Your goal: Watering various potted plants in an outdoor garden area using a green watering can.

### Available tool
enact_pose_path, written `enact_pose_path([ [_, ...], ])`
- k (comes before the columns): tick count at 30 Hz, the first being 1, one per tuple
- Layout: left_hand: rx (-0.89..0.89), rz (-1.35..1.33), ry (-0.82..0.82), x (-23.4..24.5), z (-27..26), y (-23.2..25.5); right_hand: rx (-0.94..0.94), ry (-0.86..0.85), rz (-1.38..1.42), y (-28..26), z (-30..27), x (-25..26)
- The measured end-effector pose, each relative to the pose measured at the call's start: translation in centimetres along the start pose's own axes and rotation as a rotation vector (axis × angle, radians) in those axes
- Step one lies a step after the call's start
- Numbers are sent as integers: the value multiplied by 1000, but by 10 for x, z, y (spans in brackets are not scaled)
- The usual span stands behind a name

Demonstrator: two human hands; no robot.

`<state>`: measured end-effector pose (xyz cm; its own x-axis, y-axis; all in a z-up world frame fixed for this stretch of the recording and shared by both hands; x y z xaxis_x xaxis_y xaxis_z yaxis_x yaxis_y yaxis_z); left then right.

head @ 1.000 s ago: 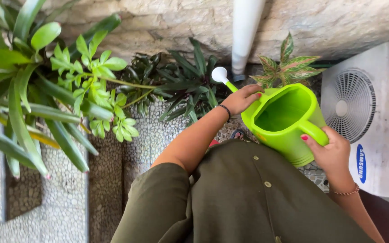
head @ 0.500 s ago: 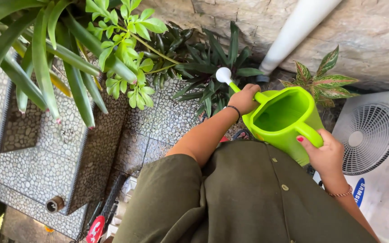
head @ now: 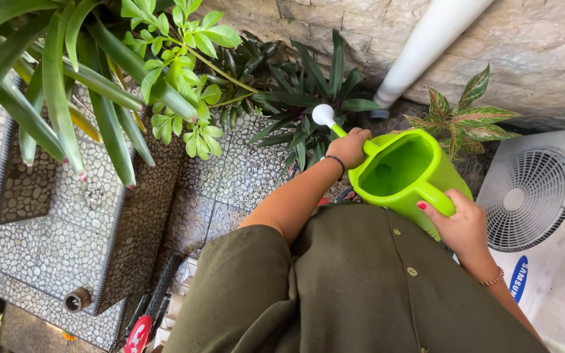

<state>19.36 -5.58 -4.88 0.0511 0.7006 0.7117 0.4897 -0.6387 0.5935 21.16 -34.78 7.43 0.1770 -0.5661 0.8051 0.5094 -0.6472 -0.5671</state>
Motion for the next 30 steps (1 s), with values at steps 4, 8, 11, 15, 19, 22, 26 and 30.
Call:
enact_pose_path([
  [4, -36, 28, 28, 9, 9, 9, -70, 21, -8, 8, -4, -1],
  [8, -22, 44, 17, 10, 7, 6, -68, 7, 2, 6, -3, -5],
  [11, 17, 27, -10, 0, -2, -9, -20, -6, 22, 1, -2, -10],
  [15, 44, 43, -18, -3, -11, -19, -21, -58, -4, 2, -3, -18],
  [19, 46, 50, -18, -1, -12, -20, 21, -34, -32, 3, -3, -20],
  [22, 41, 55, -18, 3, -13, -17, 35, -31, -5, -2, -2, -18],
  [26, 46, 59, -18, 4, -13, -15, 0, -45, 20, -2, -2, -16],
  [30, 43, 53, -13, 2, -11, -16, 5, -39, 7, -1, -2, -17],
])
Point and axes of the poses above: each hand's wrist, its own z-axis towards the middle knuckle, its own x-axis out of the back of the hand, y = z × x, the point moved 5 cm from there along z, towards the middle knuckle, and after that the axes turned 13 degrees about y, right-handed, at the moved point
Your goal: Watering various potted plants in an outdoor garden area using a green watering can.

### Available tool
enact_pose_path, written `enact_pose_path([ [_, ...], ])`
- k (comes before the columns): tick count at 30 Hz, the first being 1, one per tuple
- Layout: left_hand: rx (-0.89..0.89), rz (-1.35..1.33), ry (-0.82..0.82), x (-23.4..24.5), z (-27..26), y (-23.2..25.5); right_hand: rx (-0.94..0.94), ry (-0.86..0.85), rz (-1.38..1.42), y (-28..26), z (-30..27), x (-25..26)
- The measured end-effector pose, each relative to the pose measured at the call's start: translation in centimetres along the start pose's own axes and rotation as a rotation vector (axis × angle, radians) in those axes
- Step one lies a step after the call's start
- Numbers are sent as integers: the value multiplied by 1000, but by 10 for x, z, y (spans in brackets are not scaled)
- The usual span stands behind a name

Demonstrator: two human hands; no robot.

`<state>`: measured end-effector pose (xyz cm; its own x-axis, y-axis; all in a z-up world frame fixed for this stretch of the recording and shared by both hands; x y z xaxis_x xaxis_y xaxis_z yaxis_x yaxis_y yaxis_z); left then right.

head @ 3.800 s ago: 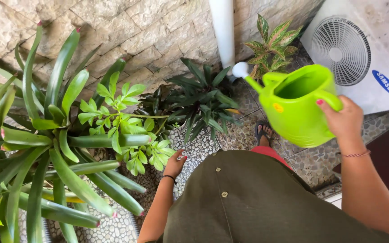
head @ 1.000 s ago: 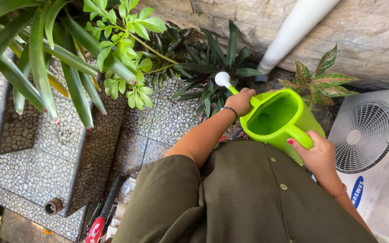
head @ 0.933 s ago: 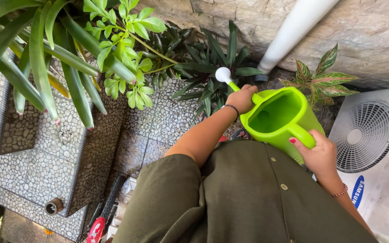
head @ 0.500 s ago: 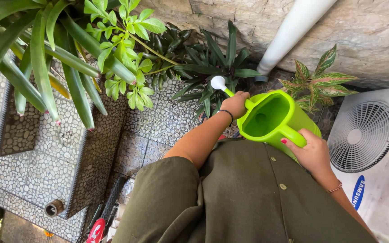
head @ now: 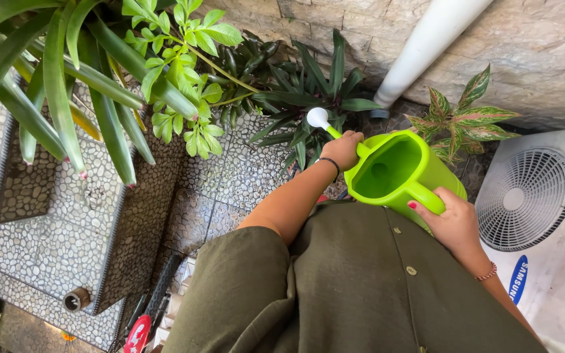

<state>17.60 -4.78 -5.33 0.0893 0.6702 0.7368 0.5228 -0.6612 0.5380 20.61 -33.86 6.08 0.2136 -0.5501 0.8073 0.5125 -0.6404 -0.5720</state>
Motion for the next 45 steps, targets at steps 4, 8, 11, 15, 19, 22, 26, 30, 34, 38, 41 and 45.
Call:
enact_pose_path([
  [4, 5, 0, 1, -1, -1, -5, -13, -21, -16, 0, 1, -2],
  [8, 38, -6, 8, 0, -6, -16, 32, -50, -5, -7, 8, -6],
  [11, 57, 2, 21, 5, -13, -22, 41, -89, 15, -13, 14, -9],
  [15, 78, -1, 20, 7, -18, -27, 3, -108, 9, -15, 17, -11],
  [19, 49, -1, 19, 0, -13, -21, 3, -93, -16, -10, 10, -6],
  [22, 1, 6, 3, -2, -6, -6, -52, -61, -46, -7, 1, 2],
  [26, -135, 113, -17, -2, -2, 30, -370, 24, 104, 3, -19, 17],
  [30, -249, 125, -60, -14, 9, 61, -476, 122, 101, -2, -39, 35],
  [34, -328, 130, -108, -16, 9, 85, -547, 149, 96, -2, -54, 45],
  [38, -348, 182, -106, 0, 4, 102, -558, 169, 113, -9, -46, 51],
  [41, -300, 163, -79, 10, 2, 93, -524, 171, 135, -14, -34, 50],
  [45, -248, 172, -71, 16, 4, 70, -454, 128, 147, -15, -14, 40],
])
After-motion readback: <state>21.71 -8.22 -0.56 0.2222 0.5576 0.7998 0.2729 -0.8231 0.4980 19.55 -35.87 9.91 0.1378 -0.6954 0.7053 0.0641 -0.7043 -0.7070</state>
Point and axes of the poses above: each hand's wrist, its own z-axis towards the middle knuckle, its own x-axis out of the back of the hand, y = z × x, the point moved 5 cm from there along z, towards the middle knuckle, and after that the axes turned 13 degrees about y, right-handed, at the moved point
